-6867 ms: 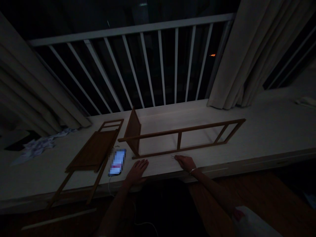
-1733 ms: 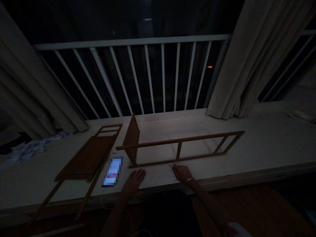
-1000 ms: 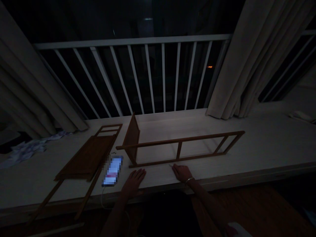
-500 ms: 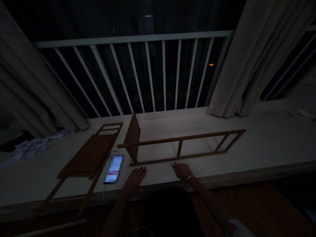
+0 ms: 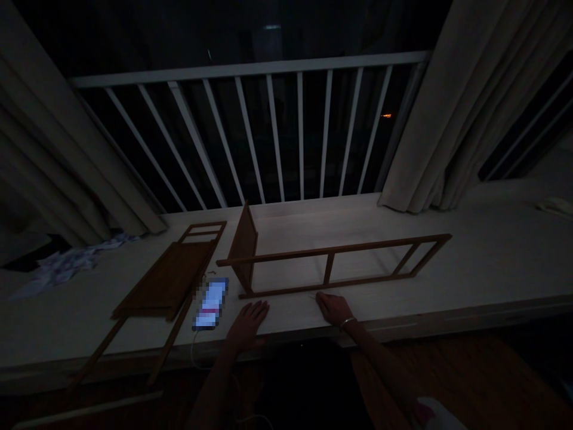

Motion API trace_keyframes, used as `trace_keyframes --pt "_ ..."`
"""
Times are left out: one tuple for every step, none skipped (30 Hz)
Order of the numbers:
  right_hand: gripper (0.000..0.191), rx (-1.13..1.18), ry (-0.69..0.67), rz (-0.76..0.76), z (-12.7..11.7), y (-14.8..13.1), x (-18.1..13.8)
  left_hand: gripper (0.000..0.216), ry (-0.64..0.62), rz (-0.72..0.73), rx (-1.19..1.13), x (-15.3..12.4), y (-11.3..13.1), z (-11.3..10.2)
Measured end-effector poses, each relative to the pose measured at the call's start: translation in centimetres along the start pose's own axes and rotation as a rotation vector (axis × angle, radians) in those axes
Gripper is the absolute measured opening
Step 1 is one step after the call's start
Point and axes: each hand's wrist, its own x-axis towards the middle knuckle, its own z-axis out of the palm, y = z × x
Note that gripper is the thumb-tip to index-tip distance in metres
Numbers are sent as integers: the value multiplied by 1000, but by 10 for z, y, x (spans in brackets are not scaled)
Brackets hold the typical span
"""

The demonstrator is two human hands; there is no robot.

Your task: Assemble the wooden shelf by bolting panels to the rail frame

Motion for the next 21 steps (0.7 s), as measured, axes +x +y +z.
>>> trace_keyframes --pt "33 8 9 -5 0 0 0 95 2 -2 -2 0 0 0" --pt "33 16 21 -13 1 1 0 95 5 -4 -4 0 0 0" --pt "33 23 34 -23 1 1 1 95 7 -7 -4 0 0 0" --pt "33 30 47 -36 2 1 1 95 10 -10 -2 -1 0 0" --pt "32 36 60 -50 2 2 1 96 10 -12 2 -1 0 0" --pt "31 42 72 -64 3 3 1 97 7 -13 6 -1 0 1" --pt "30 46 82 -77 4 3 2 98 2 -16 9 0 0 1" --pt "30 49 89 -88 5 4 2 98 -4 -18 11 0 0 2" --pt "29 53 98 -98 6 5 2 98 -10 -20 11 0 0 2" --pt "29 61 113 -111 8 6 2 98 -13 -20 8 0 0 2" --pt "29 71 134 -124 9 7 2 98 -13 -20 6 0 0 2" --pt "29 84 161 -138 11 9 3 97 -9 -21 5 0 0 2" --pt "30 98 188 -150 12 10 3 97 -4 -21 6 0 0 2" --pt "30 111 212 -158 14 11 3 97 0 -21 7 0 0 1" --pt "30 122 226 -163 16 12 4 97 3 -23 8 0 0 1" --pt "30 128 232 -160 17 13 4 97 4 -25 10 -1 1 0" --pt "30 134 233 -156 19 14 4 97 6 -24 11 -1 1 -1" --pt "30 138 235 -152 20 15 5 97 8 -21 11 -1 1 -2" --pt "30 143 237 -149 21 15 5 98 11 -17 11 -1 1 -2" --pt "30 148 240 -147 22 16 5 98 14 -14 11 -1 1 -2" --pt "29 153 244 -146 23 16 5 98 17 -11 11 -1 1 -1"
